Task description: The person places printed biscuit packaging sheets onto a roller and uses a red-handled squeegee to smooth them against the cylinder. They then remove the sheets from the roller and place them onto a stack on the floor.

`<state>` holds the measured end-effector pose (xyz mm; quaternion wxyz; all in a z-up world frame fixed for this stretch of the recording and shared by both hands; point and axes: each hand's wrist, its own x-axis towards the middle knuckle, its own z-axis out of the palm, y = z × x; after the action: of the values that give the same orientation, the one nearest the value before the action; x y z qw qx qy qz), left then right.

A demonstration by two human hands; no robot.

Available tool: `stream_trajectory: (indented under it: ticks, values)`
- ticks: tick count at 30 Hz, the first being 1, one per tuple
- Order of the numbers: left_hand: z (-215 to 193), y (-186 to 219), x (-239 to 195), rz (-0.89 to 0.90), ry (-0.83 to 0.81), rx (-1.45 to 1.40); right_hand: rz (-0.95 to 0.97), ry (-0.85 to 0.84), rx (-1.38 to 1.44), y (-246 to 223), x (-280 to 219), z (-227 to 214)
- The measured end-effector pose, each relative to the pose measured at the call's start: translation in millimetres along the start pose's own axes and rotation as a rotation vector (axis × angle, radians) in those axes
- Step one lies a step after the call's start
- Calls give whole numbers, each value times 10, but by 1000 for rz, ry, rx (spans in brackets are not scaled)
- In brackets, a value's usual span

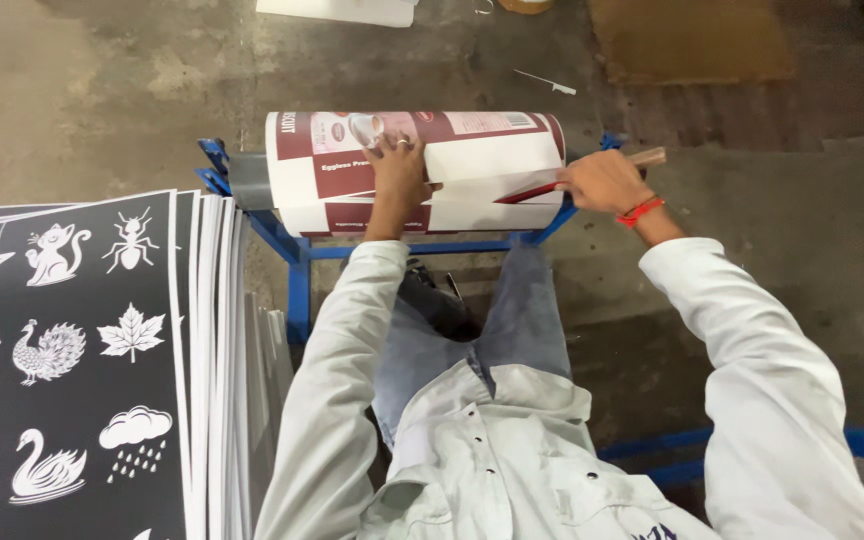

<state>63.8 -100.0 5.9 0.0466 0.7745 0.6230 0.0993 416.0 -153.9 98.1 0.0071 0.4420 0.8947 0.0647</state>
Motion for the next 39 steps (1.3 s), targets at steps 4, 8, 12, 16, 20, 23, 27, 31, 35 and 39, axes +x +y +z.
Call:
stream_trajectory:
  ticks: [4,8,12,16,20,23,27,31,35,39]
  values:
    - [-30,-2,-21,14,-5,16,-70,-67,-77,-338,305,186]
    - [-88,-9,-6,20,-60,29,-140,-28,-36,-662,577,411]
    - [-186,51,-45,-15,-59,43,-170,16,-88,-925,674,454]
    - [-224,75,-50,4,-60,61,-126,-37,-122,-1069,771,479]
    - [-134,77,-40,34,-72,31,-81,175,-77,-1299,940,801]
    - [5,37,4,45,-10,66,-146,197,-94,-1377,1125,1032]
    - [152,50,-2,67,92,203,-199,53,4,-1673,1020,1157]
    - [138,50,-121,85,114,284,-357,8,180,-2265,787,1098]
    - [-14,-19,-177,124,-53,266,-98,-83,443,-2509,486,887]
    - [-198,-208,150,75,5,184,126,-10,710,-2371,22,856]
